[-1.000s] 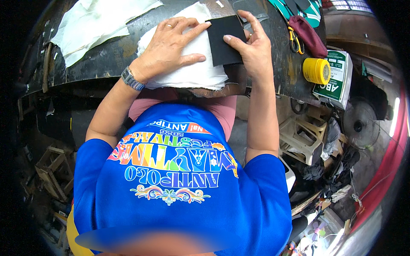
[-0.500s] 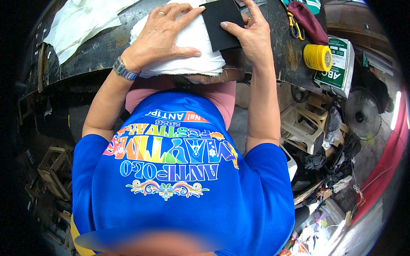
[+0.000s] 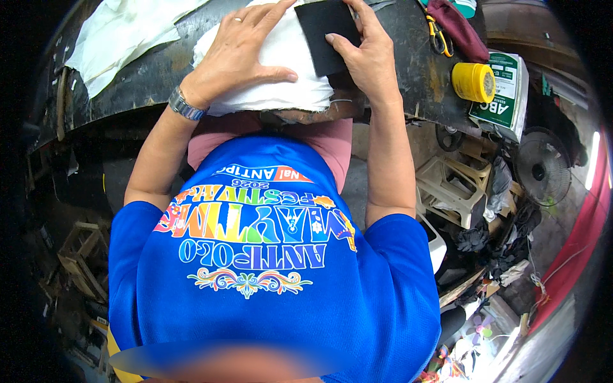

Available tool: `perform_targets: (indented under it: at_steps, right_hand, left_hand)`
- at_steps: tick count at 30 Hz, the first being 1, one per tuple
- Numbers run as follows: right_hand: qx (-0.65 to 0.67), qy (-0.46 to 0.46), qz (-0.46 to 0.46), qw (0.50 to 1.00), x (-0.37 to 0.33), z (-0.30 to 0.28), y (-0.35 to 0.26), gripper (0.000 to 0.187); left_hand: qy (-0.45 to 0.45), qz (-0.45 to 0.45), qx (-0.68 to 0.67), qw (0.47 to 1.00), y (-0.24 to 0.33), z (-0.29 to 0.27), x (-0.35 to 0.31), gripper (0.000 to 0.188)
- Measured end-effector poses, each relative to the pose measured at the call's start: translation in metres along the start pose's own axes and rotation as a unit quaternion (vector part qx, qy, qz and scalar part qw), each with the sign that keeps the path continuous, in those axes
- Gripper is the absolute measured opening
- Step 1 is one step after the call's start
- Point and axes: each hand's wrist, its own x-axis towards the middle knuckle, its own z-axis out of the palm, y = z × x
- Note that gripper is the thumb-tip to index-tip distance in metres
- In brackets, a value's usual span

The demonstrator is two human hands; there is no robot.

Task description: The person repeatedly rubs a small black rectangular piece against a white paper towel on a workbench. They flip the black piece and the paper towel several times and continue rubbing the surfaces together.

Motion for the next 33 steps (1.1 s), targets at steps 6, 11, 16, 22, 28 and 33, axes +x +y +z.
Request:
perform_targets:
  at_steps: [6,11,16,22,28,33]
  right_hand:
    - [0.324,0.021,0.142,0.935,0.009,-0.012,-0.007,0.063]
    - [0.477,0.063,0.147,0.864,0.018,-0.019,-0.015,0.061]
    - [0.604,0.086,-0.049,0.79,0.015,-0.049,-0.031,0.046]
    - [0.421,0.083,0.048,0.902,-0.032,-0.057,-0.009,0.062]
    - [-0.277,0.184,0.223,0.916,-0.06,-0.066,0.029,0.07]
    - [-0.213,0.284,-0.015,0.935,-0.063,-0.036,0.003,0.075]
  left_hand:
    - [0.019,-0.006,0.013,1.0,-0.006,0.012,0.002,0.123]
    - [0.003,-0.012,0.002,1.0,-0.008,0.015,0.002,0.127]
    - [0.014,-0.018,-0.007,1.0,-0.006,0.012,0.001,0.127]
    - [0.023,-0.014,-0.135,0.99,-0.029,-0.005,0.017,0.058]
    - [0.101,-0.025,-0.065,0.992,-0.057,0.007,0.045,0.028]
    - [0.088,-0.033,-0.098,0.991,-0.062,-0.001,0.049,0.02]
